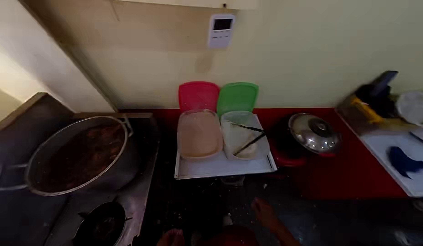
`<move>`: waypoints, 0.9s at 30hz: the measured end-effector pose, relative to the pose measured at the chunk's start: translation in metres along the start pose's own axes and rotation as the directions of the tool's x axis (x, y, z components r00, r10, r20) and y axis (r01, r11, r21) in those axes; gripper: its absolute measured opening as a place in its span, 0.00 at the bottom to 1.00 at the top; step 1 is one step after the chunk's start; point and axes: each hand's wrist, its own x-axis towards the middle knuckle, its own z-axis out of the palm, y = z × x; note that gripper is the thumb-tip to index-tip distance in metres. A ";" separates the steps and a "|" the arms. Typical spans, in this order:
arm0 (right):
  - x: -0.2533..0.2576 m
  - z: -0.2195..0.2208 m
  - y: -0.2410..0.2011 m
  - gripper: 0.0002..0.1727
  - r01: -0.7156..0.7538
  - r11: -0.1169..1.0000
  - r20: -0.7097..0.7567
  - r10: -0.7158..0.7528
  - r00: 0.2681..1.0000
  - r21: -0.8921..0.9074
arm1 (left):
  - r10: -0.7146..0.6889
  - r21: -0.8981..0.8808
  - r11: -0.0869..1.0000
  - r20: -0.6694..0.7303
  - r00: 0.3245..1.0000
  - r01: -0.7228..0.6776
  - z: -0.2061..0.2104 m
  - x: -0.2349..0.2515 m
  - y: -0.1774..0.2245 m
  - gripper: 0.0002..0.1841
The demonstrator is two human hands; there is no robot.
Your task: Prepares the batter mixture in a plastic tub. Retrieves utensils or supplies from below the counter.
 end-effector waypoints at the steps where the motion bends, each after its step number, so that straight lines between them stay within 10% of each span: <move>1: -0.015 -0.001 0.007 0.22 -0.045 0.998 -0.073 0.047 0.996 0.036 | -0.024 0.030 0.999 0.020 1.000 0.023 0.003 0.013 0.007 0.19; 9: -0.074 0.011 0.049 0.40 -0.145 0.930 -0.404 0.283 0.870 0.339 | -0.159 0.072 0.986 0.203 0.966 0.147 0.065 0.077 0.092 0.16; 16: 0.062 -0.165 -0.049 0.24 0.307 0.949 -0.557 -0.214 0.802 0.077 | -0.136 -0.087 0.981 0.331 0.934 0.173 0.189 0.125 0.156 0.16; 23: 0.249 -0.244 -0.108 0.77 0.225 0.824 -0.128 -0.335 0.933 -0.519 | -0.316 -0.513 0.805 0.058 0.947 0.300 0.328 0.188 0.213 0.23; 27: 0.258 -0.264 -0.137 0.62 0.199 0.711 0.058 -0.217 0.974 -0.674 | -0.187 -0.589 0.805 -0.141 0.972 0.070 0.340 0.182 0.233 0.17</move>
